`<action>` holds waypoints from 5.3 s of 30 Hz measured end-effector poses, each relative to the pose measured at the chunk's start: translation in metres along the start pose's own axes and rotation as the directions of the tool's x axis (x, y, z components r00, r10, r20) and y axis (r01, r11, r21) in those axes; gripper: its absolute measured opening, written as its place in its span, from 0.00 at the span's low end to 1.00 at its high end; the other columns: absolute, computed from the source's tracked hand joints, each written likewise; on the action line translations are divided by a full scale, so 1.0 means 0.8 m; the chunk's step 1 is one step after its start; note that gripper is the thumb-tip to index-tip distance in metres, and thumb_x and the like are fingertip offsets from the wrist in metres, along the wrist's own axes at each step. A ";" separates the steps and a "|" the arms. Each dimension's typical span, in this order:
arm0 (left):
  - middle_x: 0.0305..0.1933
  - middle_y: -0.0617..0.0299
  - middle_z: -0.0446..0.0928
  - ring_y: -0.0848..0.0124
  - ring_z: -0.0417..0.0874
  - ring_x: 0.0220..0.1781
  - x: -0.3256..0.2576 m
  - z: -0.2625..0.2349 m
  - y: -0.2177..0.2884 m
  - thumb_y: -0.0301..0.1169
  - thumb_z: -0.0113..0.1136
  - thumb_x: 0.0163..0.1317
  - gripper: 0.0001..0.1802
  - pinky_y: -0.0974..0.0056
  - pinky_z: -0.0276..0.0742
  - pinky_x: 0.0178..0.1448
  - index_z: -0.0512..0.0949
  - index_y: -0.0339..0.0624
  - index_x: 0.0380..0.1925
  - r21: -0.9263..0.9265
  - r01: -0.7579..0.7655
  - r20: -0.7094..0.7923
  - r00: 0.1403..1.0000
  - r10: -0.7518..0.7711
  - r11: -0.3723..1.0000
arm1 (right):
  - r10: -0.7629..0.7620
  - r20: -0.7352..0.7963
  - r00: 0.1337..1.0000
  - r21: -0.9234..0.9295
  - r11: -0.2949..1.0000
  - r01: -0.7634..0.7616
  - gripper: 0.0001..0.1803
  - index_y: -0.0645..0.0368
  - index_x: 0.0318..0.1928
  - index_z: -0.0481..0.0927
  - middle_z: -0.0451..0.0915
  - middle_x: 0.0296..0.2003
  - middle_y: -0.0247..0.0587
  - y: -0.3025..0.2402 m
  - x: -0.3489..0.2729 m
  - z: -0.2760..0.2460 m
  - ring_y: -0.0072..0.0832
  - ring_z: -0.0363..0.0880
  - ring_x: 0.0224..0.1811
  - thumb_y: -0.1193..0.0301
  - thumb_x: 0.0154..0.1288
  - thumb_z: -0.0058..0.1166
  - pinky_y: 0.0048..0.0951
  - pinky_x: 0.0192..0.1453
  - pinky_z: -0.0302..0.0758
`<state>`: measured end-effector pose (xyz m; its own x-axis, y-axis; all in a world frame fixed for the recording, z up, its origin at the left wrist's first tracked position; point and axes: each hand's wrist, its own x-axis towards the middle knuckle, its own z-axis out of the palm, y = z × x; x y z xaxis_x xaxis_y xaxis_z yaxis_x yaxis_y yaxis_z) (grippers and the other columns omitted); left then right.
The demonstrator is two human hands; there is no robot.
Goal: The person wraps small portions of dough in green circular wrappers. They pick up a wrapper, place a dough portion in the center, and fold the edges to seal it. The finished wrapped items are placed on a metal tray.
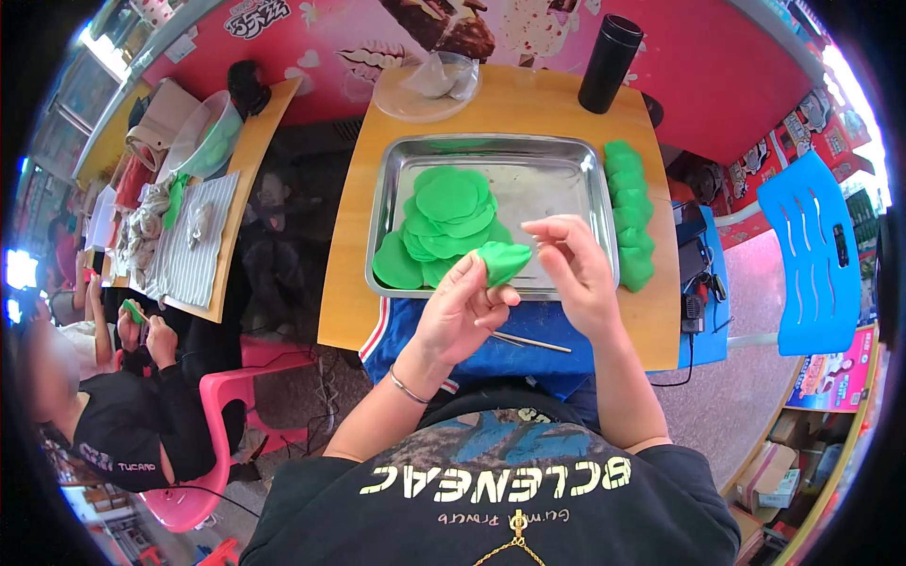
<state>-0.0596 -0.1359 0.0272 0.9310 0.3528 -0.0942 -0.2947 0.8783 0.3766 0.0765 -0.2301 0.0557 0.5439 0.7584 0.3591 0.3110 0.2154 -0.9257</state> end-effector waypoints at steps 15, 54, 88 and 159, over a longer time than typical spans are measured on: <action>0.27 0.66 0.69 0.80 0.65 0.26 0.005 0.002 0.022 0.30 0.64 0.52 0.10 0.75 0.61 0.27 0.75 0.37 0.30 0.878 -0.363 0.346 0.932 0.109 0.313 | 0.285 0.081 0.955 0.342 0.892 -0.295 0.11 0.57 0.25 0.70 0.68 0.20 0.22 0.000 -0.008 0.006 0.07 0.61 0.22 0.70 0.63 0.53 0.12 0.24 0.57; 0.23 0.73 0.71 0.88 0.66 0.25 -0.002 0.005 0.002 0.25 0.57 0.59 0.04 0.79 0.61 0.26 0.73 0.36 0.29 0.765 -0.237 0.029 0.941 0.336 0.598 | 0.344 -0.107 0.933 0.574 0.788 -0.225 0.08 0.57 0.32 0.69 0.65 0.26 0.23 0.014 -0.018 0.007 0.09 0.63 0.30 0.73 0.60 0.56 0.14 0.31 0.61; 0.38 0.61 0.76 0.75 0.79 0.39 -0.017 -0.012 0.031 0.23 0.55 0.59 0.10 0.70 0.80 0.42 0.72 0.34 0.41 0.740 -0.225 0.000 0.942 0.334 0.633 | -0.070 0.199 0.978 -0.613 0.770 0.180 0.17 0.60 0.44 0.77 0.70 0.31 0.41 0.062 -0.121 -0.001 0.34 0.73 0.32 0.84 0.51 0.51 0.28 0.32 0.71; 0.33 0.55 0.78 0.69 0.83 0.33 -0.026 0.010 0.030 0.19 0.56 0.57 0.07 0.71 0.81 0.37 0.78 0.29 0.35 0.668 -0.259 0.177 0.966 0.189 0.698 | 0.167 0.173 0.971 0.456 0.860 -0.230 0.11 0.64 0.45 0.75 0.73 0.35 0.34 -0.001 -0.077 -0.002 0.14 0.69 0.30 0.83 0.60 0.49 0.16 0.32 0.66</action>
<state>-0.0843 -0.1249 0.0451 0.8816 0.4498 0.1434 -0.3029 0.3061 0.9025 0.0441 -0.2782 0.0341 0.4448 0.8788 0.1731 -0.2128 0.2914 -0.9326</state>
